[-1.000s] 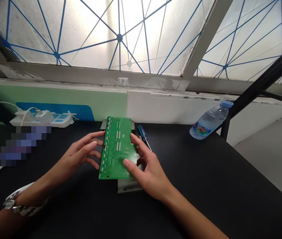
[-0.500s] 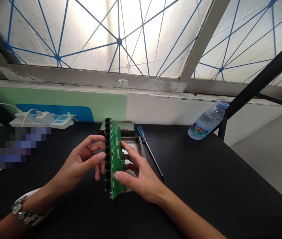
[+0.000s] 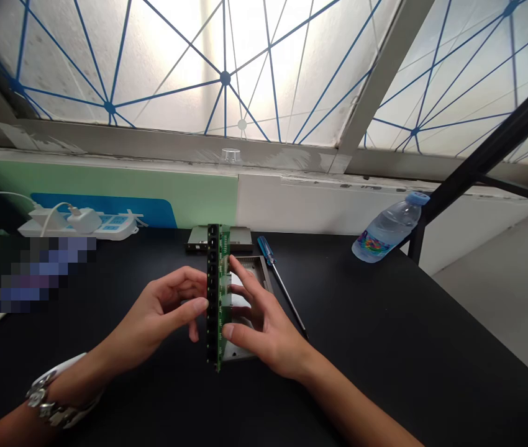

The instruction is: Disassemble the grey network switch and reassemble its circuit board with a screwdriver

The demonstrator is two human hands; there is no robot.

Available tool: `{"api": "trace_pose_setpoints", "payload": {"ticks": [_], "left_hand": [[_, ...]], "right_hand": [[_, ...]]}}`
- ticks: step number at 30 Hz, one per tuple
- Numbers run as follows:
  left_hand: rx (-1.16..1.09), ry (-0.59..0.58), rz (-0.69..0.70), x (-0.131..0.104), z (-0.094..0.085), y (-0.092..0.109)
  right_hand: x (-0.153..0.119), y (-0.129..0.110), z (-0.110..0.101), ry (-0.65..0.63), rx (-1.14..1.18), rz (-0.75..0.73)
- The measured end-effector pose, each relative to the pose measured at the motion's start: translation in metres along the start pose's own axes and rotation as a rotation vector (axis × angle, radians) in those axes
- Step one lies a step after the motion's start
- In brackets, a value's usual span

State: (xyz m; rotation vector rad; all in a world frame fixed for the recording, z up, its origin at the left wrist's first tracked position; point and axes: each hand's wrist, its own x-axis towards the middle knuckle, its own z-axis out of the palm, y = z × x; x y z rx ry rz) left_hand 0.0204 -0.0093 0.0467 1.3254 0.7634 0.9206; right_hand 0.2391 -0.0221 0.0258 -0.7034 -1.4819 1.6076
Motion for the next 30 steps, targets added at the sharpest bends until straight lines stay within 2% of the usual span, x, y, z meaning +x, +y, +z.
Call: {"api": "trace_pose_setpoints", "payload": {"ticks": [4, 8, 10, 14, 18, 23, 30], "left_hand": [[0.081, 0.077, 0.021, -0.001, 0.004, -0.001], [0.210, 0.245, 0.086, -0.001, 0.004, -0.007], [0.211, 0.270, 0.038, 0.001, 0.002, -0.010], [0.064, 0.155, -0.120, 0.007, -0.003, -0.015], [-0.024, 0.054, -0.182, 0.008, -0.008, -0.015], [-0.003, 0.022, -0.214, 0.008, -0.015, -0.013], [0.064, 0.092, -0.205, 0.009, -0.028, -0.010]], "right_hand": [[0.001, -0.003, 0.006, -0.013, 0.057, -0.004], [0.000, -0.006, 0.015, 0.036, 0.073, 0.055], [-0.001, -0.006, 0.015, 0.025, 0.112, 0.072], [-0.002, -0.009, 0.010, 0.020, 0.200, 0.119], [0.000, -0.014, 0.006, 0.032, 0.260, 0.151], [0.000, -0.014, -0.001, 0.021, 0.322, 0.175], [0.002, -0.018, -0.007, 0.017, 0.264, 0.152]]}}
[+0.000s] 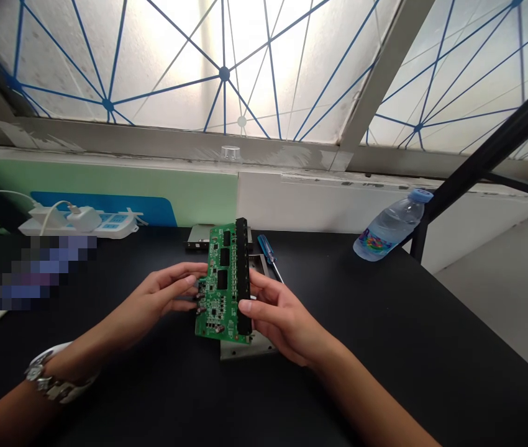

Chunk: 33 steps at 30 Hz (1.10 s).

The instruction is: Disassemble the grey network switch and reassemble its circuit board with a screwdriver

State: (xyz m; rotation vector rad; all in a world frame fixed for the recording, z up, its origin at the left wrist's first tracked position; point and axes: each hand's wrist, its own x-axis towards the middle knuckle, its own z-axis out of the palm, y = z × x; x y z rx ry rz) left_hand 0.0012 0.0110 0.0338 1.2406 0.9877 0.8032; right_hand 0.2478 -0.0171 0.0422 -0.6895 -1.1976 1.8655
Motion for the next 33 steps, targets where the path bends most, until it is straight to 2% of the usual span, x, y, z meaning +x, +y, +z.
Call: {"api": "trace_pose_setpoints", "payload": {"ticks": [5, 14, 18, 23, 29, 33], "left_hand": [[-0.009, 0.029, 0.040, 0.000, -0.005, 0.003], [0.004, -0.012, 0.065, -0.003, 0.002, 0.008], [0.040, 0.014, 0.074, -0.003, 0.002, 0.007], [0.029, 0.018, 0.073, -0.002, 0.003, 0.004], [-0.136, -0.153, -0.019, -0.001, 0.020, -0.011], [-0.151, -0.124, -0.010, 0.000, 0.033, -0.021]], "right_hand": [[0.003, 0.000, -0.006, 0.087, -0.025, -0.024], [0.005, 0.006, -0.008, 0.175, -0.030, -0.023], [0.006, 0.009, -0.007, 0.212, -0.020, -0.020], [0.005, 0.009, -0.005, 0.236, 0.020, -0.099], [0.006, 0.011, -0.005, 0.289, 0.037, -0.175], [0.006, 0.015, 0.001, 0.301, 0.032, -0.182]]}}
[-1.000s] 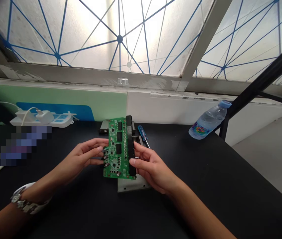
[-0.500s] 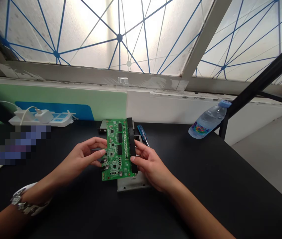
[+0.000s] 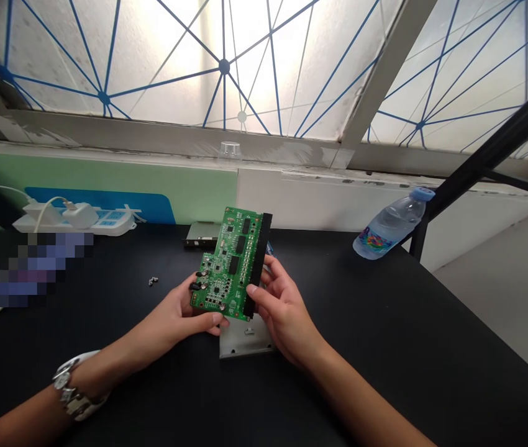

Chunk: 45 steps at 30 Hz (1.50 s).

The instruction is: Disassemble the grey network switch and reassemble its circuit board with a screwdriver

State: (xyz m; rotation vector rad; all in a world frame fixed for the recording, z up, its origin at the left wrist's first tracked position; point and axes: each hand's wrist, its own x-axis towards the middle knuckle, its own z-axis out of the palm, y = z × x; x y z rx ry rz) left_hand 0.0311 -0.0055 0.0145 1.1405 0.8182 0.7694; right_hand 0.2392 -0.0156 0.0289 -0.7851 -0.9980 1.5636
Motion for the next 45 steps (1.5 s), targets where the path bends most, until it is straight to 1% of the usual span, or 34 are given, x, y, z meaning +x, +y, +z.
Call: {"api": "trace_pose_setpoints", "payload": {"ticks": [4, 11, 18, 22, 29, 34, 38, 43, 45], "left_hand": [[0.005, 0.038, 0.015, 0.0010, 0.0018, -0.0026], [0.020, 0.066, 0.059, -0.0013, 0.0026, -0.0030], [0.131, 0.152, 0.241, -0.0047, 0.0036, -0.0058], [0.178, 0.182, 0.295, -0.0047, 0.0034, -0.0074], [0.190, 0.198, 0.303, -0.0050, 0.0044, -0.0084], [0.177, 0.198, 0.304, -0.0046, 0.0051, -0.0086], [0.186, 0.199, 0.292, -0.0049, 0.0057, -0.0072], [0.215, 0.168, 0.243, -0.0059, 0.0048, -0.0035], [0.245, 0.152, 0.249, -0.0066, 0.0034, -0.0012]], "right_hand": [[-0.0019, 0.0010, 0.0031, -0.020, -0.037, -0.011], [-0.0001, 0.0013, -0.0008, -0.086, -0.176, -0.104], [-0.0064, -0.0002, 0.0021, -0.113, -0.339, -0.220], [-0.0085, 0.0009, -0.0003, -0.122, -0.402, -0.256], [-0.0067, 0.0011, -0.0005, -0.126, -0.382, -0.241], [-0.0049, 0.0026, -0.0033, -0.100, -0.449, -0.251], [-0.0038, 0.0016, -0.0044, -0.104, -0.484, -0.247], [-0.0042, -0.0012, -0.0024, -0.085, -0.496, -0.197], [-0.0039, -0.0018, -0.0013, -0.073, -0.472, -0.184]]}}
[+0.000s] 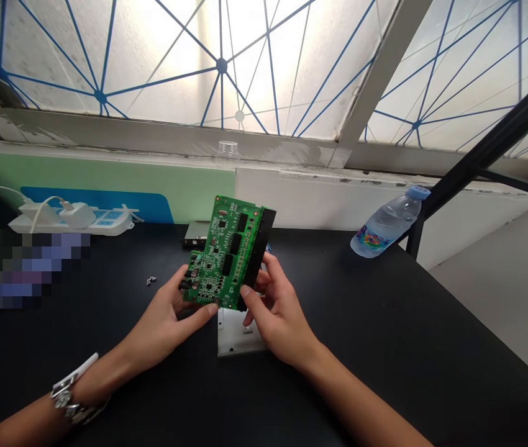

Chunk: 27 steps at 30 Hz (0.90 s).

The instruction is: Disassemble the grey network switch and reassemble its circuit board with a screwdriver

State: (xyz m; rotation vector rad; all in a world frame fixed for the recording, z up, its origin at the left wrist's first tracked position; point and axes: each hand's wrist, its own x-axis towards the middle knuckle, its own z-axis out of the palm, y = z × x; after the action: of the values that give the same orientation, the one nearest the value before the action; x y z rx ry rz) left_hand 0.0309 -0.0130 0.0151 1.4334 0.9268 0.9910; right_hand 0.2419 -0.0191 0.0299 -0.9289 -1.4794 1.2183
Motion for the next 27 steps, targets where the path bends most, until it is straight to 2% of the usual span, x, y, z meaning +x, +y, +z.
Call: {"api": "trace_pose_setpoints", "payload": {"ticks": [8, 16, 24, 27], "left_hand": [[-0.047, -0.082, 0.071, -0.001, -0.011, 0.004], [-0.015, -0.098, 0.087, 0.001, -0.007, 0.007], [0.054, -0.069, 0.079, 0.001, -0.009, 0.006], [0.091, -0.020, 0.065, 0.002, -0.011, 0.005]], "right_hand": [[0.003, -0.001, 0.001, 0.006, 0.134, 0.125], [0.005, 0.001, -0.001, 0.038, 0.133, 0.150], [0.003, 0.001, 0.000, 0.037, 0.096, 0.141], [0.003, 0.000, 0.000, 0.033, 0.097, 0.141]]}}
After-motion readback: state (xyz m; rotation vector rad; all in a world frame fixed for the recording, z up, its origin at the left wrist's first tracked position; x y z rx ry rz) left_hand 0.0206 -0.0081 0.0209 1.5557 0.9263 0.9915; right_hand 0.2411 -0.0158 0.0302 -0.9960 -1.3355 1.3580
